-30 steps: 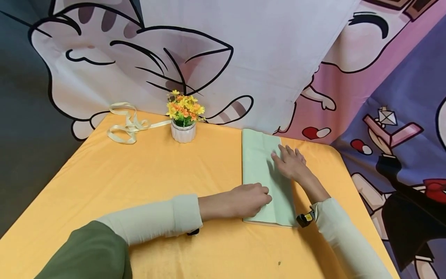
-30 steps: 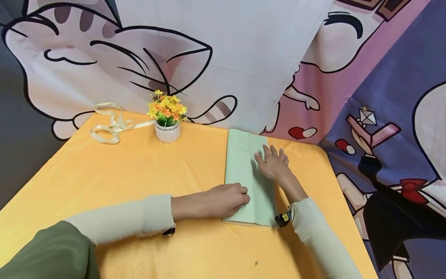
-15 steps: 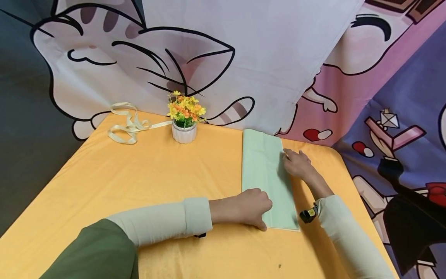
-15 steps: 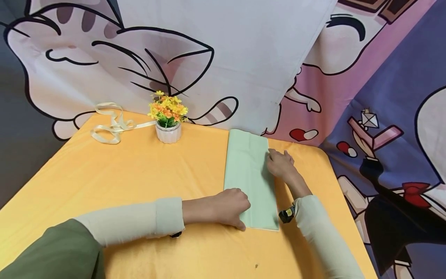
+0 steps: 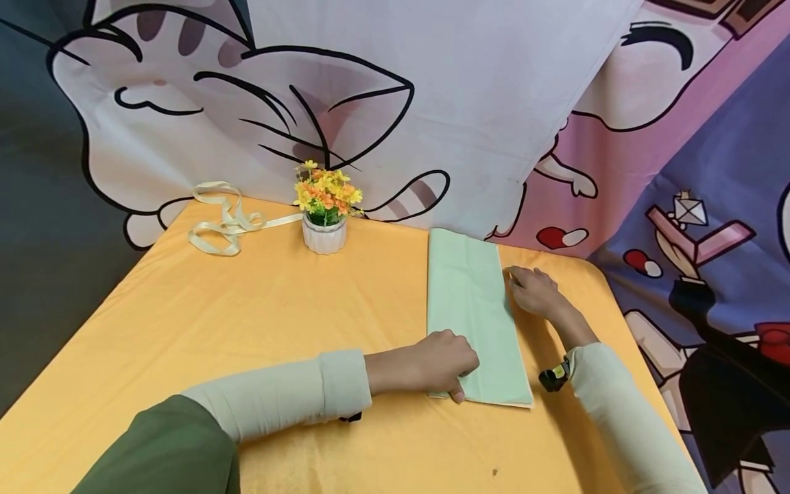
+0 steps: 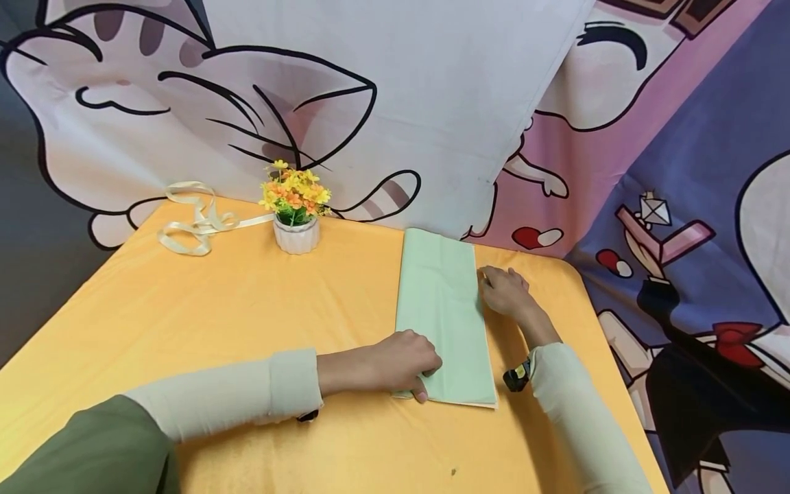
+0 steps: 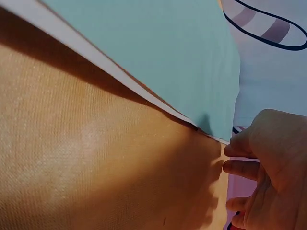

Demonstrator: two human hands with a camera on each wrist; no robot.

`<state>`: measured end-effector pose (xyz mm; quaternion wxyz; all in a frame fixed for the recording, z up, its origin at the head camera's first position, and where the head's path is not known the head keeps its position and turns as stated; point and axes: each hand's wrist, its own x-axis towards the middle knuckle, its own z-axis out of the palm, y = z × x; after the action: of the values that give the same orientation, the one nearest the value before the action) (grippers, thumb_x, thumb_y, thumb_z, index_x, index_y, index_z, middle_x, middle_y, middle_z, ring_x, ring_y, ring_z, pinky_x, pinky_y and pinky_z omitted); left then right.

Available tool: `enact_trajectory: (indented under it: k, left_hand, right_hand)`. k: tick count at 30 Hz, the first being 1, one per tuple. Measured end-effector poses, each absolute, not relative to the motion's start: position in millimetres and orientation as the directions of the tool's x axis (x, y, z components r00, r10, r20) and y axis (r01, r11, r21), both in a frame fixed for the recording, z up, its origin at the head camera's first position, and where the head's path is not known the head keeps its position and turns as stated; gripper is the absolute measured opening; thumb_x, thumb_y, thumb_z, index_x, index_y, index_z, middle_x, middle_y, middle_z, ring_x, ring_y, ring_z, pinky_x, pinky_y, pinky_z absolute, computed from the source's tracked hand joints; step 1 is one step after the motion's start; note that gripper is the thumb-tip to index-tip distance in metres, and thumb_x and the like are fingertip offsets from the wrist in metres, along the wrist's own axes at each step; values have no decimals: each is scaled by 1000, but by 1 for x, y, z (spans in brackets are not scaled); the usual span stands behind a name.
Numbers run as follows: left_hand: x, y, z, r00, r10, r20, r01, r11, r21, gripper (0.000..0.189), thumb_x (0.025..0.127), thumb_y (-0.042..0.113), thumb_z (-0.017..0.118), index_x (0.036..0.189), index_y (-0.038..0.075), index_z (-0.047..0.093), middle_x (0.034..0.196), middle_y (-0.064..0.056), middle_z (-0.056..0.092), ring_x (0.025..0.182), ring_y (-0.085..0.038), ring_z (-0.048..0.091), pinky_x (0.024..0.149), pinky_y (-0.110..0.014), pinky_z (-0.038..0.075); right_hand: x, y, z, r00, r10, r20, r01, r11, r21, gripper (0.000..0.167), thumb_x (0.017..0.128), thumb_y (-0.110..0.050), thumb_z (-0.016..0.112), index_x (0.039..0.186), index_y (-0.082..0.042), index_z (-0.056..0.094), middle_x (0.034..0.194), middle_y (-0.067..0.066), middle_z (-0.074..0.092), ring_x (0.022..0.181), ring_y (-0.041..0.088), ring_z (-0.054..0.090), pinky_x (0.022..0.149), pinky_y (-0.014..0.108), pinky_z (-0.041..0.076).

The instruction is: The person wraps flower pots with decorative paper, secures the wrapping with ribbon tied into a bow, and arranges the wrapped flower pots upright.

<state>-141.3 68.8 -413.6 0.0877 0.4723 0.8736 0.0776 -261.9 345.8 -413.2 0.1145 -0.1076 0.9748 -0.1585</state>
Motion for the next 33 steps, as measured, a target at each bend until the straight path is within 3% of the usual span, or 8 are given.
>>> enact_trajectory:
  k: [3,6,11,16,21,25,29,33]
  left_hand:
    - [-139,67,-414,-522,851,-63,824,522,221,55,87,49,94,76,23,48,73,12,40,70,-4,36,63,-19,33]
    - [-135,66,-414,-499,865,-51,849,500,170,40,93,48,91,80,24,61,77,13,55,72,-2,47,66,-17,38]
    - [-126,66,-412,-511,856,-84,853,517,79,25,98,50,87,103,27,78,95,9,66,80,-11,55,67,-20,44]
    - [-117,65,-414,-466,884,-48,884,463,-58,9,110,33,72,106,26,74,98,7,62,71,-13,40,55,-20,36]
    - [-110,60,-420,-316,945,85,857,323,-401,26,113,22,61,89,28,65,88,13,56,65,-12,16,54,-22,17]
    - [-109,57,-424,-271,945,182,770,326,-548,29,111,29,65,83,32,62,80,16,49,66,-16,8,55,-24,12]
    - [-112,57,-425,-342,921,186,807,390,-444,28,107,35,69,81,30,62,79,15,51,65,-13,11,54,-20,16]
    - [-117,53,-423,-444,893,71,888,449,-95,16,114,30,66,100,22,71,92,11,60,72,-7,33,65,-16,30]
  right_hand:
    - [-264,347,-416,-948,-249,-200,-177,931,-320,53,120,-20,43,168,3,45,175,34,41,166,66,19,131,85,10]
    - [-265,348,-418,-947,-245,-207,-174,934,-311,54,120,-22,43,168,3,44,175,35,40,165,67,18,131,86,10]
    - [-265,347,-419,-948,-247,-202,-176,932,-316,53,121,-24,44,167,2,45,172,35,44,163,69,22,128,87,14]
    - [-265,345,-421,-948,-247,-200,-175,931,-319,54,122,-26,45,167,2,45,172,34,45,161,66,28,125,86,19]
    - [-265,342,-419,-950,-249,-188,-177,927,-330,54,122,-27,44,168,2,44,172,34,44,160,66,28,123,87,20]
    - [-268,344,-418,-950,-280,-141,-222,919,-326,40,120,-23,43,145,4,59,156,34,57,144,63,44,109,80,32]
    - [-270,349,-414,-943,-299,-146,-239,914,-329,41,120,-22,41,144,4,62,158,35,57,146,62,47,114,82,36]
    - [-269,356,-414,-931,-296,-213,-200,902,-382,54,123,-25,42,169,4,44,174,36,40,162,63,32,128,84,27]
